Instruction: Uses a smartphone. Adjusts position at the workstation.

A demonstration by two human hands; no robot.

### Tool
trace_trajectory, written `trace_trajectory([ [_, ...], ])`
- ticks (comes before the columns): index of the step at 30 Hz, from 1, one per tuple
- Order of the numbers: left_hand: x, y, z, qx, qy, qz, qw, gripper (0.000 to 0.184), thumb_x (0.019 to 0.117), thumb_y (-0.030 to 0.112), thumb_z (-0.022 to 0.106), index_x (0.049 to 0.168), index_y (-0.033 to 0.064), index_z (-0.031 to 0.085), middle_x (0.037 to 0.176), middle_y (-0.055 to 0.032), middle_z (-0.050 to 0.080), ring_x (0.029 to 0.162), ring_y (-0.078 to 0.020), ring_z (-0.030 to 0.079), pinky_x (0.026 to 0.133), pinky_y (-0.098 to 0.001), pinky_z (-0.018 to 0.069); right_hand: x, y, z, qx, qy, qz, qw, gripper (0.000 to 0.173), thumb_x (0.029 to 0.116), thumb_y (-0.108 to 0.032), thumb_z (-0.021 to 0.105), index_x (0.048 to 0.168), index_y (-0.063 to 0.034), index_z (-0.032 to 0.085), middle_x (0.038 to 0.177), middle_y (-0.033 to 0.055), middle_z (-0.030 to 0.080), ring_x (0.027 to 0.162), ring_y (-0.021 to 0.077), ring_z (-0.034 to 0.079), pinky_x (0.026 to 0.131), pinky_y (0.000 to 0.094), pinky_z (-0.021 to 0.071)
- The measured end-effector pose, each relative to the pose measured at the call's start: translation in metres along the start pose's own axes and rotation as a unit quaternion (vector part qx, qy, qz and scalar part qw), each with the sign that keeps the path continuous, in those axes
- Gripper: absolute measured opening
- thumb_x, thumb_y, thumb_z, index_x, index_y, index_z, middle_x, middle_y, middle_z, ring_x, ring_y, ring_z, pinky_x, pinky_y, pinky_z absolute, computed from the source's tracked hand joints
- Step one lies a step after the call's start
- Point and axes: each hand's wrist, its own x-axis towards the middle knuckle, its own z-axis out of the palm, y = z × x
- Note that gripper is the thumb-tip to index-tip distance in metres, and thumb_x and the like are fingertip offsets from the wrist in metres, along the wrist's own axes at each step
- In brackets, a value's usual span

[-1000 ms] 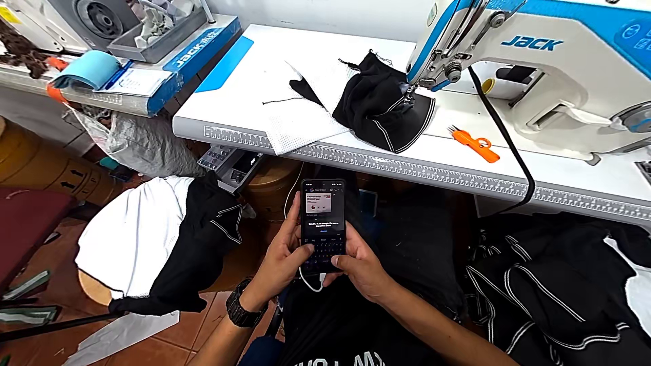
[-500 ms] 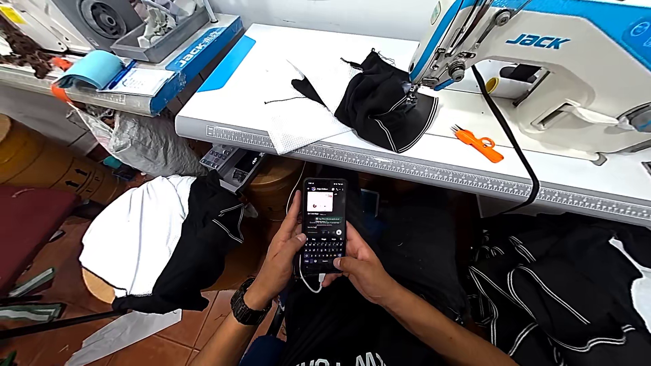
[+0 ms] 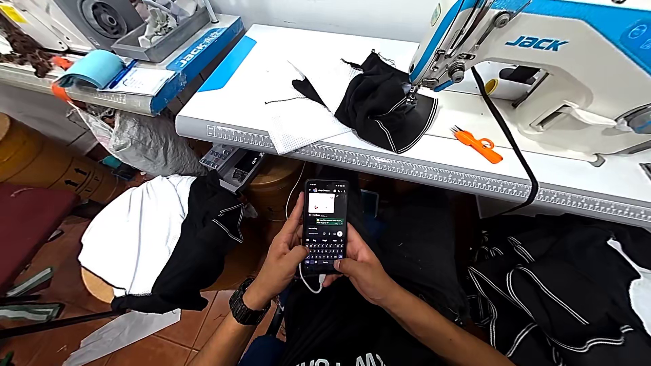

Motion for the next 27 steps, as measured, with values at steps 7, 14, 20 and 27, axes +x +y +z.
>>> trace_trajectory([
  [7,0.0001,0.0029,-0.0078,-0.012,-0.051,-0.012,0.999,0.098,0.0831,-0.006,0.045,0.167,0.0279,0.006,0.138,-0.0166,0.061,0.111,-0.0259,0.069,0.094,-0.0406,0.059,-0.0006,-0.0004,-0.0002,0.0,0.005,-0.002,1.0,0.063,0.0933,0.006,0.046,0.151,-0.0176,0.033,0.125,0.0197,0.065,0.098,0.0304,0.073,0.072,0.042,0.0637],
  [14,-0.0002,0.0036,-0.0054,-0.016,-0.041,-0.013,0.999,0.097,0.0862,-0.008,0.046,0.167,0.029,0.008,0.136,-0.0165,0.062,0.11,-0.0263,0.07,0.094,-0.0404,0.0596,-0.0005,0.0004,-0.0001,0.003,0.005,-0.004,1.0,0.064,0.093,0.005,0.047,0.151,-0.0179,0.033,0.125,0.0199,0.065,0.098,0.0306,0.073,0.072,0.0418,0.0638],
  [20,-0.0008,0.002,-0.0046,-0.017,-0.045,-0.012,0.999,0.094,0.0881,-0.006,0.046,0.167,0.0291,0.008,0.138,-0.0168,0.061,0.112,-0.0266,0.069,0.096,-0.0408,0.0585,0.0001,0.0001,0.0039,-0.011,0.047,0.002,0.999,0.056,0.0976,0.004,0.049,0.148,-0.0165,0.037,0.121,0.0203,0.068,0.094,0.0303,0.074,0.067,0.0391,0.064],
  [27,-0.0015,0.0034,-0.0042,-0.014,-0.042,-0.019,0.999,0.097,0.0859,-0.007,0.046,0.167,0.0295,0.007,0.136,-0.0166,0.063,0.11,-0.026,0.07,0.094,-0.0395,0.0591,-0.0004,-0.0008,0.0046,-0.015,0.05,0.005,0.999,0.058,0.096,0.005,0.051,0.148,-0.0161,0.037,0.12,0.0198,0.068,0.092,0.0298,0.074,0.066,0.0384,0.0639],
])
